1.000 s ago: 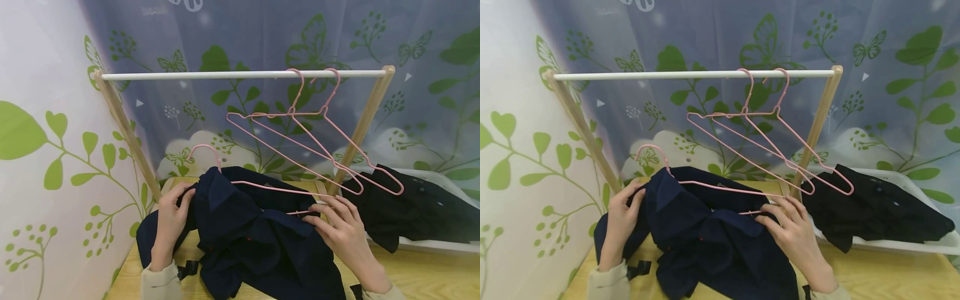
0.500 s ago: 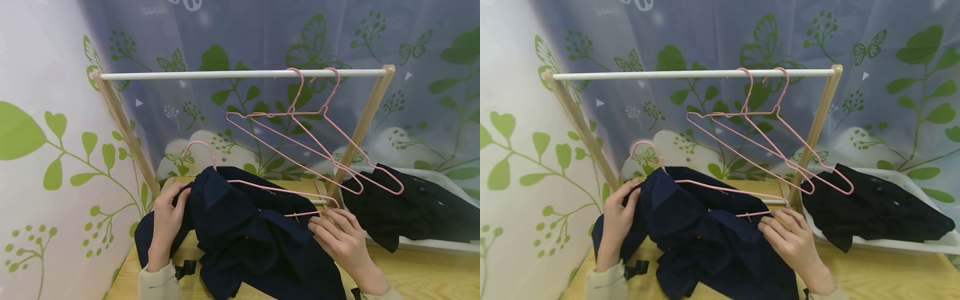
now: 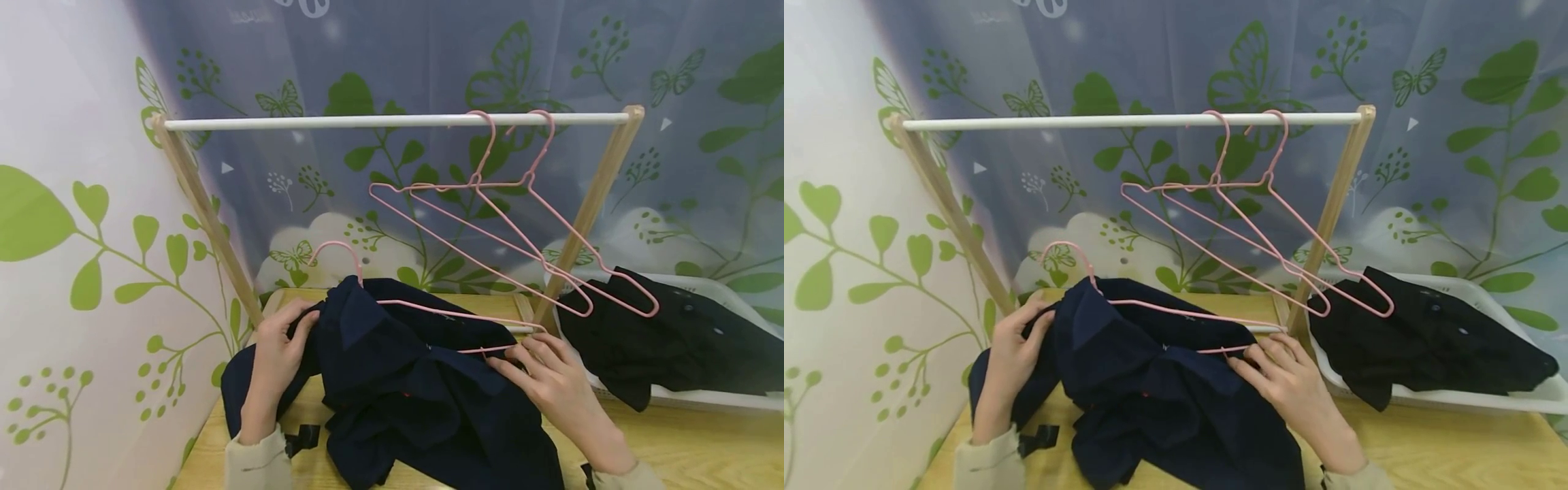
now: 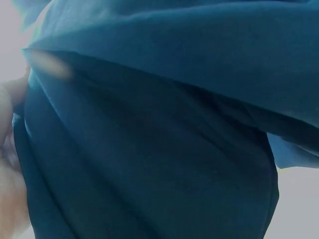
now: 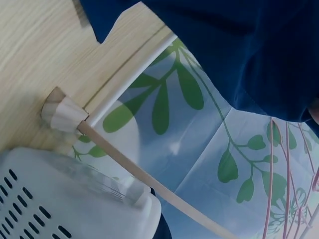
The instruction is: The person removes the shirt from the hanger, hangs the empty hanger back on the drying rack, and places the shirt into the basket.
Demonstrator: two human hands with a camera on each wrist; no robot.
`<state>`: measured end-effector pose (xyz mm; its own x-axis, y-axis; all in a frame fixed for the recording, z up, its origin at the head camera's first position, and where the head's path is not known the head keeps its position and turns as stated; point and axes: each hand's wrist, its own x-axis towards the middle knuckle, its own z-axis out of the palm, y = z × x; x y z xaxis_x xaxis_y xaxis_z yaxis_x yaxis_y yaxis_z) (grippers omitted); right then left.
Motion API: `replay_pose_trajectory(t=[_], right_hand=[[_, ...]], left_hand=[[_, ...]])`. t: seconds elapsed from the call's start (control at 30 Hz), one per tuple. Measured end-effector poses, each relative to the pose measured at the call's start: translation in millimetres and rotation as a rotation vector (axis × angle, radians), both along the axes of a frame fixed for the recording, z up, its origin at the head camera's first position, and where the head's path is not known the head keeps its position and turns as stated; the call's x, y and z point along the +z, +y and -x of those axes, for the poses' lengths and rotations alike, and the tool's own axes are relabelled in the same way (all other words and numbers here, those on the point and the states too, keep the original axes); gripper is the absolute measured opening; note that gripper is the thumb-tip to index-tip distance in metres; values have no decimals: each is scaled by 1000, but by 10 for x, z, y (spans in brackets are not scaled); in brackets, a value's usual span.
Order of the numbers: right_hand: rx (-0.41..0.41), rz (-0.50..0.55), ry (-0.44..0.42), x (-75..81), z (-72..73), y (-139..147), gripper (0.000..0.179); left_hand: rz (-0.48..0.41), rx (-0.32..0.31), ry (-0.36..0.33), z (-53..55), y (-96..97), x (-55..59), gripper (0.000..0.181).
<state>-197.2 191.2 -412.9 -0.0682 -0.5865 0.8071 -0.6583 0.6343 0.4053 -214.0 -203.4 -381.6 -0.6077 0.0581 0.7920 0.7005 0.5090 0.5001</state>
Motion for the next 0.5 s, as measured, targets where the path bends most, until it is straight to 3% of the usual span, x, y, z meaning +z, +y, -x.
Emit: replay_pose_trajectory(t=[0.17,0.33,0.5], right_hand=[[33,-10,11,39,29,69,42],[126,45,45,66,24,109,38],[158,70,83,65,-17,95,38]], left_hand=[[1,-17,-31,7,-9,-16,13],[-9,11,-50,-6,-54,-16,12],[-35,32,-39,-16,-88,-3,13]])
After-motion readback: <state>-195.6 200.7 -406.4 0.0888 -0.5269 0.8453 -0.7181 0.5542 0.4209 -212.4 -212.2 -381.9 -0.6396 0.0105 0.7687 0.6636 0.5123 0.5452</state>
